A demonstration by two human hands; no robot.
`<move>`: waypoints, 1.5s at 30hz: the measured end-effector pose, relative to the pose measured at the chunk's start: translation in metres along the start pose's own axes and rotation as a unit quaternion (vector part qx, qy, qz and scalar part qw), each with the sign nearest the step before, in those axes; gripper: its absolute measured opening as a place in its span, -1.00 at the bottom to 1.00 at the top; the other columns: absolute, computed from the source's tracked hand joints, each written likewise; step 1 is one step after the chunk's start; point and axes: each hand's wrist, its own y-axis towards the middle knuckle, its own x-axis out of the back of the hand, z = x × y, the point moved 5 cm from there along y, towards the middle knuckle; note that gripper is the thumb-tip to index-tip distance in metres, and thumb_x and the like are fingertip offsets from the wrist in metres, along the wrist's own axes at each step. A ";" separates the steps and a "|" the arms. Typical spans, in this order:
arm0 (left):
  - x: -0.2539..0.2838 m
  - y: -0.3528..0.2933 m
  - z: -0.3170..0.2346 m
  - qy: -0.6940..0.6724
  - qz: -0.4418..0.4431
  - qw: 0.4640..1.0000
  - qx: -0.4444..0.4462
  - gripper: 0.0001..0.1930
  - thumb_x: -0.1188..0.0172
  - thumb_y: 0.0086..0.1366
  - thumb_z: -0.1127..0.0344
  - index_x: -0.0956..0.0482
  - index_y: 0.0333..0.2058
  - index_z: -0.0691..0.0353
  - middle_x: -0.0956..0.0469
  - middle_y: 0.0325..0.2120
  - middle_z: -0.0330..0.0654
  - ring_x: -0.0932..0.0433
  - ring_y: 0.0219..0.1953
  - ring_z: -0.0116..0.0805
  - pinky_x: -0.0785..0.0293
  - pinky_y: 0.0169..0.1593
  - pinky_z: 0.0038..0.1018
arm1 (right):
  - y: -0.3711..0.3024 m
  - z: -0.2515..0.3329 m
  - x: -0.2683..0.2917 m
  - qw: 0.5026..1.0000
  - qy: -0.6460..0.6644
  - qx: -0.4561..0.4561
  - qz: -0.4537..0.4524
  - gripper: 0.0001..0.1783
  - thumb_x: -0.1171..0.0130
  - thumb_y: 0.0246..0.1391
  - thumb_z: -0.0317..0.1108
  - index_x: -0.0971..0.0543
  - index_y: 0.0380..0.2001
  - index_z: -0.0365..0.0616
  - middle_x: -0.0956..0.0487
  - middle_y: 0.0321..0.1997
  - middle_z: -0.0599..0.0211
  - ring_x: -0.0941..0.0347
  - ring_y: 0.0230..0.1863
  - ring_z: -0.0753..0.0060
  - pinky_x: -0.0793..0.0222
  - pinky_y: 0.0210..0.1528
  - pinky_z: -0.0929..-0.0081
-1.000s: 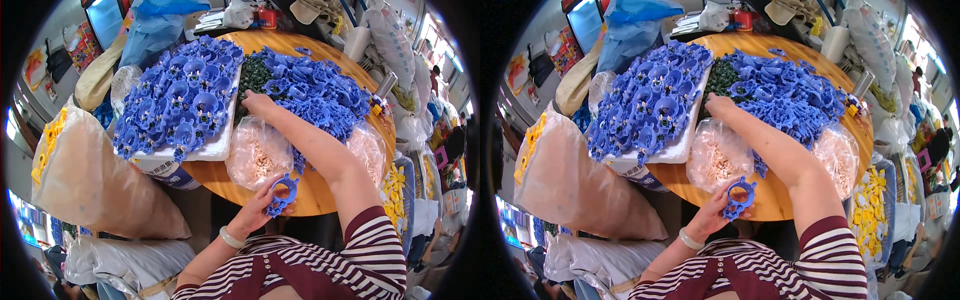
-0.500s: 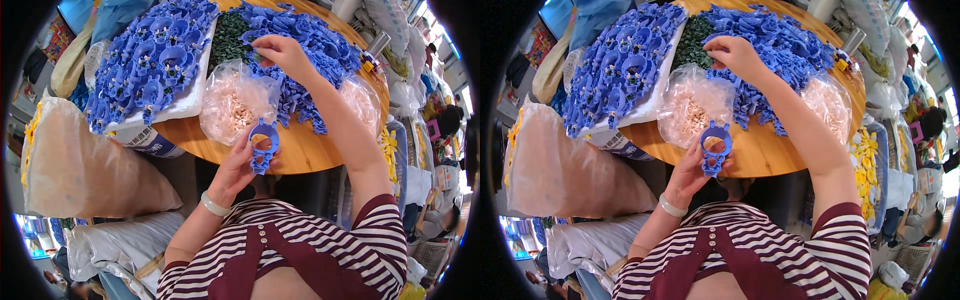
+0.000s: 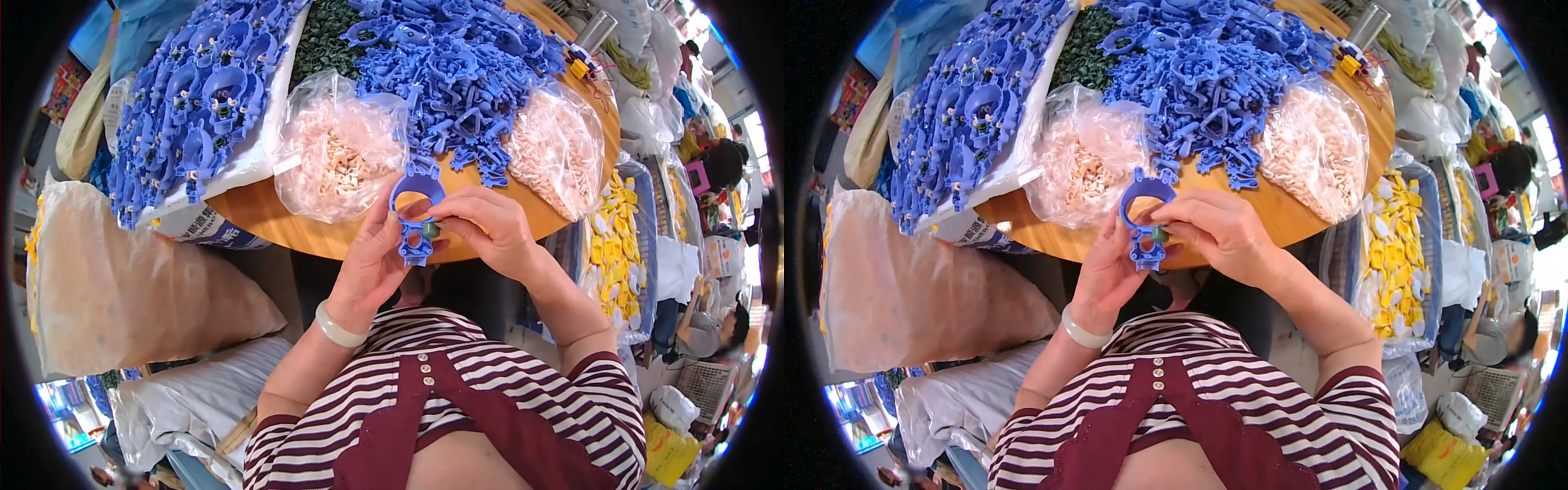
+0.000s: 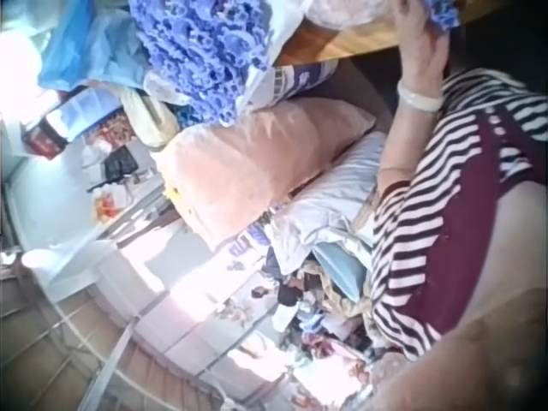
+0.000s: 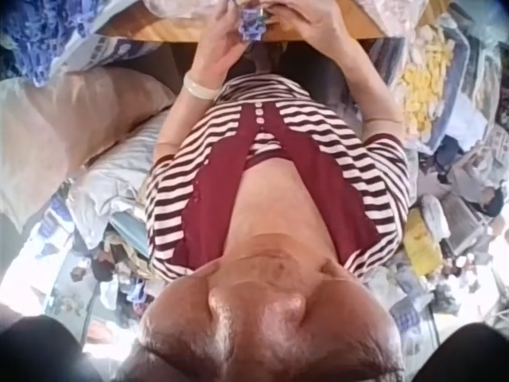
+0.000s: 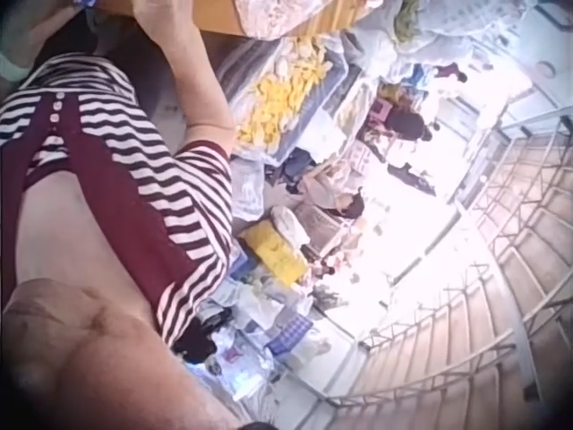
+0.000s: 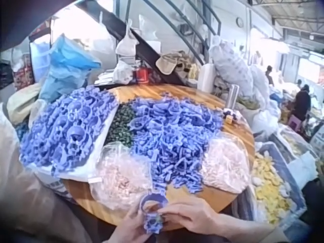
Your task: Assembling small blue plastic toy components by hand at a workbench.
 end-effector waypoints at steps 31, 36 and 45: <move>0.006 0.009 0.007 0.009 -0.011 1.000 0.003 -0.43 -0.11 0.25 0.30 -0.14 0.21 0.11 -0.33 0.04 -0.14 -0.42 0.00 -0.33 -0.44 0.01 -0.40 | -0.019 -0.003 -0.008 0.997 -0.073 -0.023 -0.022 -0.67 -0.34 -0.23 -0.50 -0.58 -0.27 -0.15 -0.48 -0.23 0.27 -0.41 -0.22 0.28 -0.35 -0.20 0.46; 0.006 0.008 0.008 0.032 -0.019 0.999 -0.005 -0.43 -0.14 0.23 0.29 -0.16 0.19 0.13 -0.33 0.06 -0.09 -0.40 0.04 -0.29 -0.44 0.02 -0.38 | -0.019 -0.001 -0.010 0.993 -0.118 -0.013 0.005 -0.65 -0.38 -0.29 -0.45 -0.58 -0.30 -0.14 -0.48 -0.25 0.28 -0.40 -0.21 0.28 -0.32 -0.19 0.42; 0.007 0.007 0.009 0.057 -0.027 0.998 -0.016 -0.46 -0.13 0.24 0.25 -0.20 0.17 0.17 -0.36 0.03 -0.12 -0.40 0.05 -0.29 -0.44 0.04 -0.37 | -0.012 0.013 -0.014 0.984 -0.165 0.050 0.051 -0.64 -0.33 -0.27 -0.45 -0.57 -0.26 -0.08 -0.50 -0.25 0.37 -0.40 -0.21 0.26 -0.25 -0.14 0.36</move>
